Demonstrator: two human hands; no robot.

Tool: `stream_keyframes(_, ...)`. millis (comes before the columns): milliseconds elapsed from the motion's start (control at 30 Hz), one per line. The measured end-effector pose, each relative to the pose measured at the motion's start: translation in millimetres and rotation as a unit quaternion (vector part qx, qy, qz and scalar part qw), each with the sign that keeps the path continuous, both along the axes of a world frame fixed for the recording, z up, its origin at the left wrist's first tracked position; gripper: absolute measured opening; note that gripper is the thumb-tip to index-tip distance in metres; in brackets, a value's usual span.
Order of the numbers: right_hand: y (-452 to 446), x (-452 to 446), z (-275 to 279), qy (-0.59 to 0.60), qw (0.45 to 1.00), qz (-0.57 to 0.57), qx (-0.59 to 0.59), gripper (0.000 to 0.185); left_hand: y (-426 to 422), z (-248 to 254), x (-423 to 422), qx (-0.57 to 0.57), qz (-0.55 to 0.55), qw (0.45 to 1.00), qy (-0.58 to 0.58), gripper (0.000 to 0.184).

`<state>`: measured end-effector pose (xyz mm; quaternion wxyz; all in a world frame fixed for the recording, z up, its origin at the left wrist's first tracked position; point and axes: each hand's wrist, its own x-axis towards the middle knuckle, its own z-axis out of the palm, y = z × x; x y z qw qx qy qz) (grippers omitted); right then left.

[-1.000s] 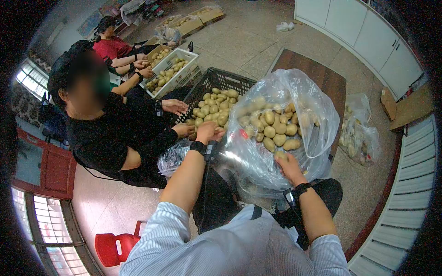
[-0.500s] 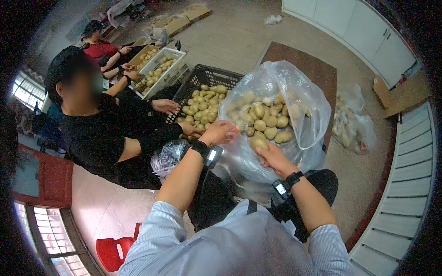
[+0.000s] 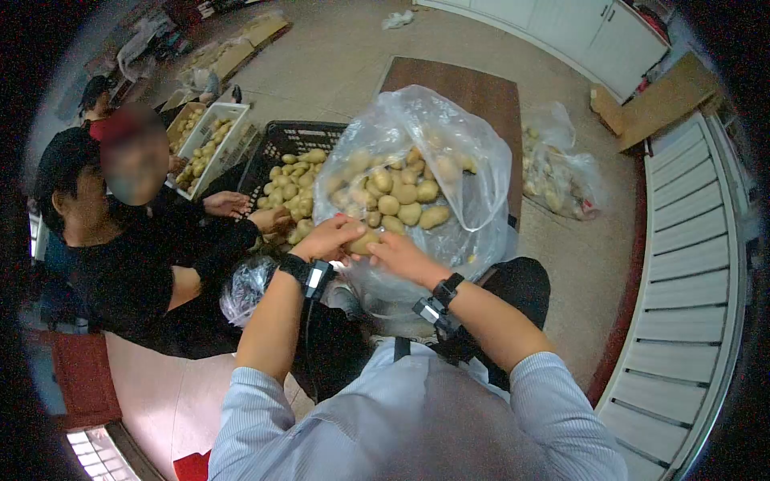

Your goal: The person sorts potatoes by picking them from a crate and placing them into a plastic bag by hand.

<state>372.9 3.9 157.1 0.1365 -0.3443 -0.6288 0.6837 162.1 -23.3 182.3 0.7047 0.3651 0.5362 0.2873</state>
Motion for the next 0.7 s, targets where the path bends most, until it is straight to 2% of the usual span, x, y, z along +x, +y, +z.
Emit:
stream_keyframes(100,0,8,-5,-0.017,1.000,-0.012,0.014,0.033,0,-5,-2,-0.007,0.037,0.999,0.013,0.040)
stream_keyframes(167,3,16,-25,-0.030,0.997,-0.034,0.064,0.032,0,-10,-6,-0.030,0.094,0.995,-0.029,0.043)
stream_keyframes(200,6,22,-34,-0.031,0.997,-0.036,0.064,0.032,3,-15,-12,-0.046,0.087,0.995,-0.029,0.042)
stream_keyframes(267,13,39,-46,-0.115,0.965,-0.043,0.233,0.029,3,-13,-14,-0.043,0.107,0.993,-0.023,0.041)
stream_keyframes(300,15,46,-44,-0.116,0.964,-0.045,0.234,0.029,2,-12,-16,-0.041,0.129,0.991,-0.016,0.040)
stream_keyframes(367,17,60,-42,-0.275,0.906,-0.062,0.317,0.024,1,-14,-19,-0.035,0.145,0.989,-0.024,0.040)
stream_keyframes(400,19,67,-38,-0.275,0.906,-0.062,0.317,0.024,1,-15,-22,-0.032,0.163,0.986,-0.023,0.043)
stream_keyframes(467,25,81,-31,-0.376,0.850,-0.026,0.369,0.025,2,-21,-29,-0.028,0.182,0.983,-0.021,0.046)
stream_keyframes(500,28,89,-35,-0.375,0.850,-0.026,0.370,0.025,3,-26,-34,-0.028,0.197,0.979,-0.035,0.045)
stream_keyframes(567,35,100,-49,-0.480,0.782,0.008,0.398,0.026,2,-39,-48,-0.027,0.213,0.975,-0.049,0.045)
stream_keyframes(700,29,105,-38,-0.519,0.747,0.024,0.414,0.025,2,-59,-78,-0.028,0.241,0.969,-0.049,0.034)
